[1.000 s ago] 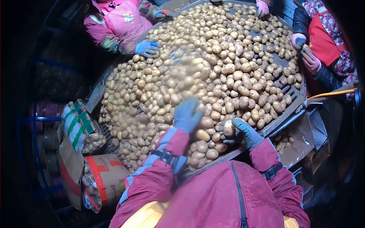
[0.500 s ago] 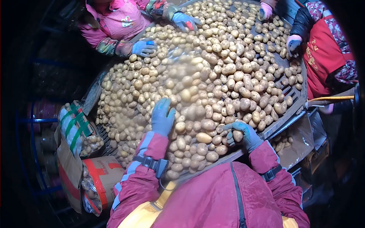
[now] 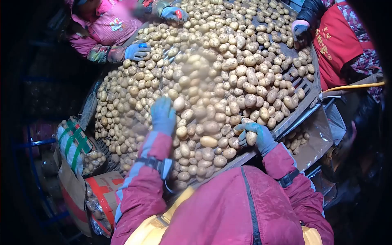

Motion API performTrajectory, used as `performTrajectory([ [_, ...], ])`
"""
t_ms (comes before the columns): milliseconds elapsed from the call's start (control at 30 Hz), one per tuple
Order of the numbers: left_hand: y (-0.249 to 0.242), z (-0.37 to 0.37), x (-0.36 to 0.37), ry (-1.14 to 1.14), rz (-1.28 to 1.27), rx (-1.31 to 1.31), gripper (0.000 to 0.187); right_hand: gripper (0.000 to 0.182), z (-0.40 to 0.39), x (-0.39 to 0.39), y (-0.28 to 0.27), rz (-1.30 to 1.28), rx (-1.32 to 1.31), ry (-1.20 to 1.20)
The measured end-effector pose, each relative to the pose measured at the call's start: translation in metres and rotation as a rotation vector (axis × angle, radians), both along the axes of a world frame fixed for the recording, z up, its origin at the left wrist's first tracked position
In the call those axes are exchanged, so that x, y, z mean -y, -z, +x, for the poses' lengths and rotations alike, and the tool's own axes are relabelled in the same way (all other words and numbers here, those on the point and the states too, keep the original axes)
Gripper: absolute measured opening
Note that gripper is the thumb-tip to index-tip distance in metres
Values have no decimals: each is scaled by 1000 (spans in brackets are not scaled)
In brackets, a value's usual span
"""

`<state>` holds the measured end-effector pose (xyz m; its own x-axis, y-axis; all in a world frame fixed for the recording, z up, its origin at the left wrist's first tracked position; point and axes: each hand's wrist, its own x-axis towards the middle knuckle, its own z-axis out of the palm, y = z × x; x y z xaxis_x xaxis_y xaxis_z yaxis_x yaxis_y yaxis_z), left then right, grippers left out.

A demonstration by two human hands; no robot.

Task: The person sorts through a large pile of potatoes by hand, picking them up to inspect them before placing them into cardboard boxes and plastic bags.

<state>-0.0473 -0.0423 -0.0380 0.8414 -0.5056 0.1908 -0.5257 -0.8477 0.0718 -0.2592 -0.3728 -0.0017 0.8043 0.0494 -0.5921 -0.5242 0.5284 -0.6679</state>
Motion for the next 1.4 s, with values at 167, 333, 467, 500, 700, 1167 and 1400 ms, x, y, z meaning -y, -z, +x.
performTrajectory([
  [167,-34,-114,38,139,-334,-405,35,39,-7,2,19,-119,127,-81],
  [333,-29,-153,45,149,-223,-537,40,37,-8,2,32,-37,86,-110],
  [467,-17,-147,44,48,-159,-718,51,28,-11,5,31,-127,150,-203],
  [500,-25,-142,47,19,-128,-772,50,24,-9,5,31,-106,128,-220],
  [700,-40,-135,55,100,228,-869,46,26,-23,11,39,-220,251,-174],
  [1167,-34,-127,83,50,217,-955,57,32,-28,4,49,-89,265,-203],
  [1400,-65,-110,116,-435,-899,-1583,30,34,-21,9,34,-277,513,-256],
])
